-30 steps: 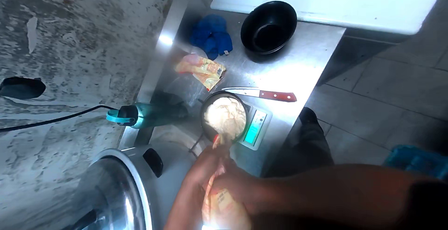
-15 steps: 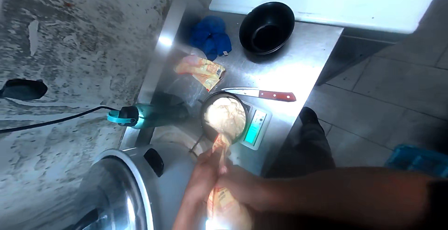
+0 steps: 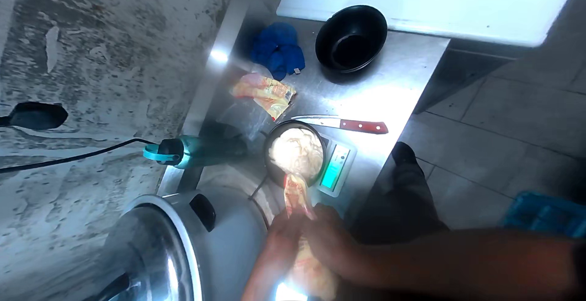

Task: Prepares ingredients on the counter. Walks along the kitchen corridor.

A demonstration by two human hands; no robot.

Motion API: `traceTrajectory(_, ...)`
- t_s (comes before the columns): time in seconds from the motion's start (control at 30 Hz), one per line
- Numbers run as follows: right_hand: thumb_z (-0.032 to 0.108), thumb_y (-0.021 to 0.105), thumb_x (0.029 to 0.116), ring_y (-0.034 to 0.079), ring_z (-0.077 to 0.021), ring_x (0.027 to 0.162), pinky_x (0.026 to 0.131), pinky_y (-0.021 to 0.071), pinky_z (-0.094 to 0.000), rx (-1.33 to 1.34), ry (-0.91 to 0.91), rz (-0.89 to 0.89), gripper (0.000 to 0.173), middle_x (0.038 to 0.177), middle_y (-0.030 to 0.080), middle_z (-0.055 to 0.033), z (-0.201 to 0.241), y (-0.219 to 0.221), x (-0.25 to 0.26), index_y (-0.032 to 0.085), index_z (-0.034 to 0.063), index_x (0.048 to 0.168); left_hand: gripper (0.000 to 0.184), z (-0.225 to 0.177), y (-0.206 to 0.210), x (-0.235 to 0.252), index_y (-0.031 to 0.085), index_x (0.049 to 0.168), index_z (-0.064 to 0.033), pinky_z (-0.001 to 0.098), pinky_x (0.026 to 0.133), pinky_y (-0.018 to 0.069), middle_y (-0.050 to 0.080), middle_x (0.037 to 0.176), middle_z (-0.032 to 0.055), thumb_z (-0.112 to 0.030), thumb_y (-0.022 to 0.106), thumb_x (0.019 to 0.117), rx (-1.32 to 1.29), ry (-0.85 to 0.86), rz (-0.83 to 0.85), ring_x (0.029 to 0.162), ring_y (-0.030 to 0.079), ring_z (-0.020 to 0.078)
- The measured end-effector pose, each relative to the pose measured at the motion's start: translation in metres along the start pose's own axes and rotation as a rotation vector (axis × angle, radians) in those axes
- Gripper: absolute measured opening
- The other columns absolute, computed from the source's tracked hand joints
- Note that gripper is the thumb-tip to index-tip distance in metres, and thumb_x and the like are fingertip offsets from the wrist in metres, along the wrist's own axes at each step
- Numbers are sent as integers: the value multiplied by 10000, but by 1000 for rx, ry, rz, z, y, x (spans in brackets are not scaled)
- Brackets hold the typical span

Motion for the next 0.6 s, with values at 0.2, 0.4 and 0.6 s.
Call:
traceTrajectory(0.2, 283, 531, 995, 631, -218, 1081, 959, 485, -475, 45, -208, -205, 301, 1050, 690, -69, 22, -17, -1, 741, 91, 1094, 351, -10, -1, -6, 610, 1215, 16, 390, 810, 632, 727, 969, 146, -262, 428, 1102, -81, 80, -14, 873, 731, 225)
traceTrajectory(0.4, 196, 588, 953, 676, -80, 842, 782, 569, -316, 305, -252, -218, 184, 889, 708, -3, 29, -29, -1, 732, 102, 1016, 301, -19, 0, -7, 598, 1212, 13, 370, 847, 628, 741, 995, 100, -240, 525, 1067, -149, 208, 95, 900, 737, 181)
traceTrajectory(0.6, 226, 651, 933, 684, -78, 760, 711, 582, -295, 410, -193, -215, 141, 800, 708, 15, 24, -35, -3, 735, 113, 944, 202, -23, 2, -2, 648, 1139, -57, 339, 795, 625, 738, 951, 32, -216, 612, 1021, -95, 274, 304, 845, 723, 133)
Point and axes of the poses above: each hand's wrist, its own x-axis towards the middle knuckle, its own y-axis out of the palm, z = x × y, the point moved 9 cm from there along x, towards the middle knuckle
